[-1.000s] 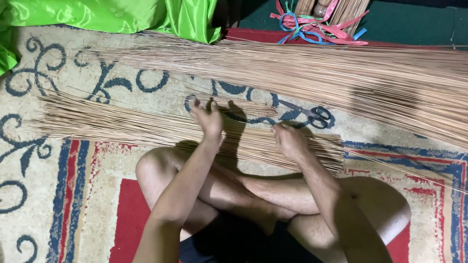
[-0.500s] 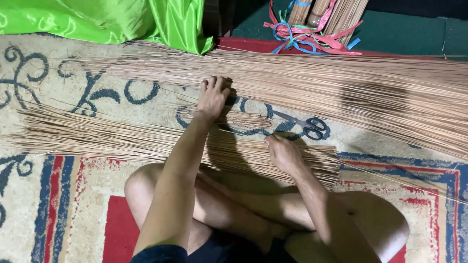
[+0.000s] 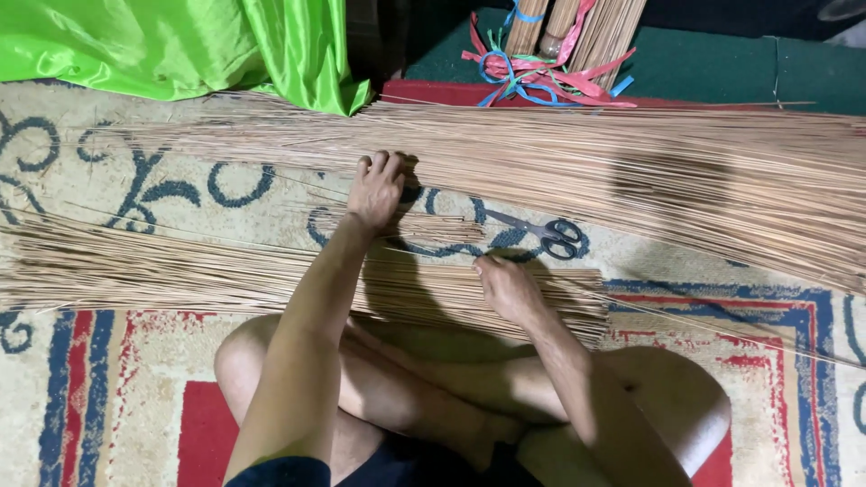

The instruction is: Trimming and aligning wooden sticks with scissors to finish the edges of fans while sitting on the floor.

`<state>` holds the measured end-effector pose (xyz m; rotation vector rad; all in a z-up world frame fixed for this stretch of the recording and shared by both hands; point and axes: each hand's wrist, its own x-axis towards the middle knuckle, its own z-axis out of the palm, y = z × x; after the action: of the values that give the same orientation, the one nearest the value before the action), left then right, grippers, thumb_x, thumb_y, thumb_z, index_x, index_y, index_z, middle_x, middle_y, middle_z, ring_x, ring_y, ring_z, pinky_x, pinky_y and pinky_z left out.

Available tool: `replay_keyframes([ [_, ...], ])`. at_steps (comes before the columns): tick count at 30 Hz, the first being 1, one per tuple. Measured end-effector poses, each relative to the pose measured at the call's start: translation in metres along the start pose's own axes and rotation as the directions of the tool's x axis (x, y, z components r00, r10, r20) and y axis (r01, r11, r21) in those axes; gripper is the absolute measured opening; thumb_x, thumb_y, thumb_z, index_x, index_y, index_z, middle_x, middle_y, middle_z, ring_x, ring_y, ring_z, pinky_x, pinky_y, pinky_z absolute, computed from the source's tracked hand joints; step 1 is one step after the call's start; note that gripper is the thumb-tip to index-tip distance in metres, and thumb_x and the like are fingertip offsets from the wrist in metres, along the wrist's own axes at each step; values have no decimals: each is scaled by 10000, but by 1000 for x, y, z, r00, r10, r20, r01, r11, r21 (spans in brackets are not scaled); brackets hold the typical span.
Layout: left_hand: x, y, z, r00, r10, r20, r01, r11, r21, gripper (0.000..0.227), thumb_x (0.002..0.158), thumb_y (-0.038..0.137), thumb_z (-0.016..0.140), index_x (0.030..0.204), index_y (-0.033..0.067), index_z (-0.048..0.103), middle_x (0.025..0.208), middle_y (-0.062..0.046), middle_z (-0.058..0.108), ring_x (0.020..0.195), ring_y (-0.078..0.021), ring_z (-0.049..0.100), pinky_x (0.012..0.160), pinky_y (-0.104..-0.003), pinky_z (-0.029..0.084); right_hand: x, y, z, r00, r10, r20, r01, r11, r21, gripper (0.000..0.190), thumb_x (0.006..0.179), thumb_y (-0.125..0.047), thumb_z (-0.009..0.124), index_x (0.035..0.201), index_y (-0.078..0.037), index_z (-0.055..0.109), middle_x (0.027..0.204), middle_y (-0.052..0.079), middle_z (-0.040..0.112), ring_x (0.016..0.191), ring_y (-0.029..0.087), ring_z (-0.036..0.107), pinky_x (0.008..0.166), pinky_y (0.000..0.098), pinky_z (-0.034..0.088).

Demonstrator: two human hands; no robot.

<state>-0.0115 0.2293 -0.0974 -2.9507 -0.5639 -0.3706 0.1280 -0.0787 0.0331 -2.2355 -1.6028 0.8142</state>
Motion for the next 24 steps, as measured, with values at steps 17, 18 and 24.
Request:
replay_keyframes([
  [17, 2, 1, -38, 975, -190, 112, 196, 980, -45, 71, 976, 210, 547, 1042, 199, 572, 1103, -23, 518, 1122, -253, 444, 935, -422, 336, -10, -4, -5, 997, -33, -65, 34, 999, 6, 181, 1002, -204, 501, 904, -120, 627, 826, 150, 677, 843, 380, 724, 674, 462, 586],
  [18, 5, -3, -26, 979, -188, 73, 193, 979, -59, 88, 951, 218, 554, 1037, 205, 566, 1052, -24, 525, 1076, -253, 467, 914, -427, 340, -8, -6, -7, 998, -29, -60, 30, 999, 17, 161, 991, -187, 515, 906, -117, 632, 833, 158, 683, 839, 388, 722, 672, 471, 586],
  [24, -1, -6, -32, 967, -160, 199, 176, 982, -68, 213, 841, 322, 530, 998, 199, 604, 972, -3, 680, 1052, -219, 606, 904, -416, 350, -1, -3, -4, 1000, -26, -16, 26, 999, 21, 161, 991, -179, 507, 899, -115, 624, 819, 162, 668, 826, 398, 716, 666, 483, 577],
])
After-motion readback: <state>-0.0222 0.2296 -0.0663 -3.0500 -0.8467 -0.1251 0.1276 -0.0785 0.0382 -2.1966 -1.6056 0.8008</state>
